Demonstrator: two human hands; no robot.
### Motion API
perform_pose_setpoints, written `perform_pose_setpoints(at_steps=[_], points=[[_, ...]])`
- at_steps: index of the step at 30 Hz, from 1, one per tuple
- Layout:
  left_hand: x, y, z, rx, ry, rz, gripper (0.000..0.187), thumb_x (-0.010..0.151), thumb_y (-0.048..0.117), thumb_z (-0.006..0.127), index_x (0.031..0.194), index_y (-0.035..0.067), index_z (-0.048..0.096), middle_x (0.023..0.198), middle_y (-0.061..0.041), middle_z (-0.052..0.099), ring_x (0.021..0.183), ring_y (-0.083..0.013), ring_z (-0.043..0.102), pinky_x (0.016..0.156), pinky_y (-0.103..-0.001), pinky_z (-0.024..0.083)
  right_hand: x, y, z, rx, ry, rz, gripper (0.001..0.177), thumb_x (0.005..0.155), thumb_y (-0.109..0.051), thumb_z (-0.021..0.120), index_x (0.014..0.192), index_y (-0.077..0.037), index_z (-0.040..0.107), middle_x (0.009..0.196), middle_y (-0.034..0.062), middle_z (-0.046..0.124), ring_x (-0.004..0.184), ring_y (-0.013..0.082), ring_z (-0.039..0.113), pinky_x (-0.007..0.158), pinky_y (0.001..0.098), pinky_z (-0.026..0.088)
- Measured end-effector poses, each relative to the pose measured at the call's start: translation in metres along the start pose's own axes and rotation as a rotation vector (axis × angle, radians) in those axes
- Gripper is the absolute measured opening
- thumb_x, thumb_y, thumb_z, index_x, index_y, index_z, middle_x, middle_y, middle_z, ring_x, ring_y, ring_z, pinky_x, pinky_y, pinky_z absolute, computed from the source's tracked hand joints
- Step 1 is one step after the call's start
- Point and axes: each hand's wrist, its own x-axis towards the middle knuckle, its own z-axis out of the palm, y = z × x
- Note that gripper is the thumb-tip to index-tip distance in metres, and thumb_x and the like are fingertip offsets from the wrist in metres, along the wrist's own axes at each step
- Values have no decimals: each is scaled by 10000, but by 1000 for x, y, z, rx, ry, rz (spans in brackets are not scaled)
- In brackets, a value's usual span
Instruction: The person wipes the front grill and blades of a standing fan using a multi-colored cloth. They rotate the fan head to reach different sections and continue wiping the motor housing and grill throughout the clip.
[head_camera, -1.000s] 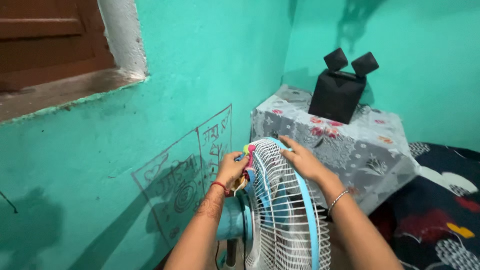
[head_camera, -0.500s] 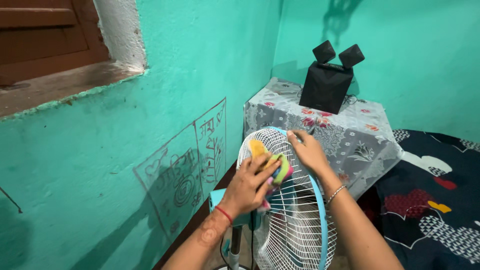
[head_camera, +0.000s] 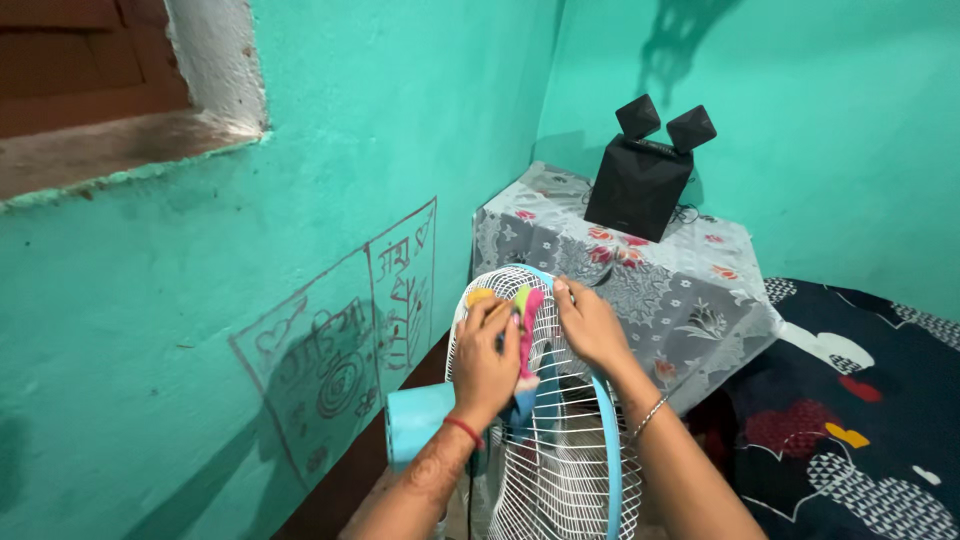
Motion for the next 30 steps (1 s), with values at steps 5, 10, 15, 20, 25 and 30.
perform_pose_setpoints(at_steps=[5, 10, 15, 20, 25, 30], points=[[32, -20, 14, -49, -1, -90, 226, 932, 221, 634, 951, 38, 765, 1058, -105, 713, 981, -314, 695, 878, -400, 547, -5, -2, -3, 8, -29, 80, 538, 1023, -473, 409, 1311, -87, 648, 1082, 267, 721, 1092, 437, 677, 924, 471, 514], [50, -55, 30, -84, 17, -192, 242, 908, 243, 650, 988, 49, 769, 1067, -138, 717, 976, -353, 693, 859, -430, 548, -5, -7, -5, 0, -45, 132, 514, 1013, -457, 430, 1316, -106, 653, 1043, 248, 738, 1040, 405, 709, 899, 444, 527], [59, -98, 44, -54, -32, -174, 267, 928, 254, 646, 1093, 74, 753, 1085, -160, 717, 1019, -378, 677, 871, -449, 539, -7, -11, -8, 53, -58, 91, 496, 1021, -435, 449, 1326, -95, 643, 1117, 199, 751, 1050, 313, 732, 917, 394, 525], [63, -121, 22, -130, -103, -252, 282, 909, 234, 658, 1149, 101, 718, 1113, -148, 716, 1032, -352, 679, 869, -451, 538, -12, -19, -13, 60, -62, 125, 504, 1027, -455, 456, 1317, -85, 639, 1147, 180, 754, 1058, 295, 724, 931, 387, 518], [53, -84, -29, -145, -122, 269, 431, 900, 111, 599, 1323, 144, 674, 1302, -112, 627, 1156, -373, 595, 980, -453, 508, -16, -55, -19, -226, -14, 207, 496, 1028, -480, 423, 1291, -129, 655, 1044, 239, 739, 1003, 386, 711, 882, 454, 531], [44, -57, -53, -62, -351, 621, 469, 924, 165, 642, 1385, 243, 682, 1475, 24, 570, 1208, -354, 538, 1012, -448, 491, -30, -97, -14, -554, 111, 343, 466, 997, -520, 444, 1211, -179, 679, 1037, 214, 743, 996, 432, 702, 844, 527, 548]])
